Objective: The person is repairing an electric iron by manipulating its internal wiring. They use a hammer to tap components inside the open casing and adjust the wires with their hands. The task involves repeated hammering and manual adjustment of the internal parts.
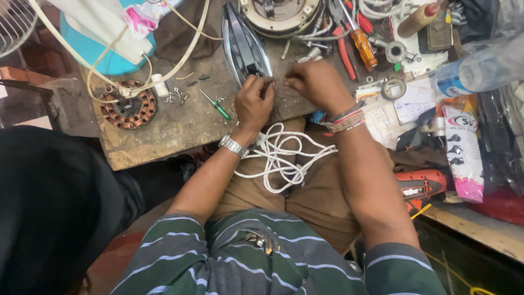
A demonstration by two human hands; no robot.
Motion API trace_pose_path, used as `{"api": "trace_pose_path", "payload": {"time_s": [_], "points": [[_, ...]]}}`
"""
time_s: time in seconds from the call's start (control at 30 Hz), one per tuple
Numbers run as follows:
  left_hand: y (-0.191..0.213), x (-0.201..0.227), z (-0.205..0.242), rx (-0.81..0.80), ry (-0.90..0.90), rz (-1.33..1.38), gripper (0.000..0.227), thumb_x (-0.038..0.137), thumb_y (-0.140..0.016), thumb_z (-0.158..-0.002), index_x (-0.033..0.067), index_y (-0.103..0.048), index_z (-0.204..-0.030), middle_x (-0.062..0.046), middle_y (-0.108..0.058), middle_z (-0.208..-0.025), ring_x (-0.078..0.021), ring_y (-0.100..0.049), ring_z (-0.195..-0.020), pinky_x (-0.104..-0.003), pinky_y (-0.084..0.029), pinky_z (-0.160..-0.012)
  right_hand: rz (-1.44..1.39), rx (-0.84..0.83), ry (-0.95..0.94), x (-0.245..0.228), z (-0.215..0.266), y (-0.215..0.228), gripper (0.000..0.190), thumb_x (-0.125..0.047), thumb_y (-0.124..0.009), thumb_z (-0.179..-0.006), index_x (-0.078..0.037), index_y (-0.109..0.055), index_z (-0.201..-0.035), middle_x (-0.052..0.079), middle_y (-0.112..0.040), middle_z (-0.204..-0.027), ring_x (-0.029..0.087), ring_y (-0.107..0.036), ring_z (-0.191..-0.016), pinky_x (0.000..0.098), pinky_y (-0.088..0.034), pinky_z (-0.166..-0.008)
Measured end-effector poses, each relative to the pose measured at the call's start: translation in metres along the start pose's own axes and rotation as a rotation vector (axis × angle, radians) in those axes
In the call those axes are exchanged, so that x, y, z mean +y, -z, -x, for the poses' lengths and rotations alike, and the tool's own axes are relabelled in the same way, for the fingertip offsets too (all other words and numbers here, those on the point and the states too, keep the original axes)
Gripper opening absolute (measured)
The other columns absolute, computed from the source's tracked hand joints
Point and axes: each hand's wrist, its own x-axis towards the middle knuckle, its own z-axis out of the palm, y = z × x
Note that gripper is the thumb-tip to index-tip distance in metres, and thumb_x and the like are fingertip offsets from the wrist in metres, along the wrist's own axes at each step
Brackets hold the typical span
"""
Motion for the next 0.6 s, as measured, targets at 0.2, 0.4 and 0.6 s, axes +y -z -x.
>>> {"api": "trace_pose_path", "payload": {"time_s": [0.2,0.4,0.6], "points": [[0.003,0.000,-0.001,0.042,-0.089,-0.035,0.010,0.010,-0.072,-0.091,0.0072,-0.073,-0.100,-0.010,-0.066,-0.090,-0.0305,-0.070,-0.078,-0.039,-0.053,-0.067,-0.076,-0.032,-0.038,-0.010,-0.014,-0.015,0.017,-0.020,-0.071,-0.090,-0.005,-0.076,-0.097,0.019,-0.072,-0.087,0.040,-0.068,-0.081,0.0485,-0.053,-0.073],[0.011,-0.010,0.010,-0.145,-0.339,-0.199,0.022,0.011,-0.075,-0.085,0.0118,-0.074,-0.107,-0.010,-0.065,-0.095,-0.0304,-0.069,-0.077,-0.041,-0.055,-0.068,-0.091,-0.059,-0.165,-0.007,-0.016,-0.014,0.019,-0.022,-0.070,-0.091,-0.005,-0.075,-0.096,0.019,-0.072,-0.083,0.040,-0.068,-0.079,0.0488,-0.052,-0.071],[0.005,-0.016,0.013,-0.207,-0.375,-0.292,0.036,0.012,-0.074,-0.083,0.0136,-0.071,-0.119,-0.013,-0.065,-0.100,-0.0320,-0.067,-0.079,-0.042,-0.055,-0.067,-0.164,-0.046,-0.107,-0.006,-0.017,-0.022,0.018,-0.020,-0.068,-0.093,-0.004,-0.074,-0.099,0.018,-0.072,-0.084,0.037,-0.069,-0.078,0.0451,-0.053,-0.070]]}}
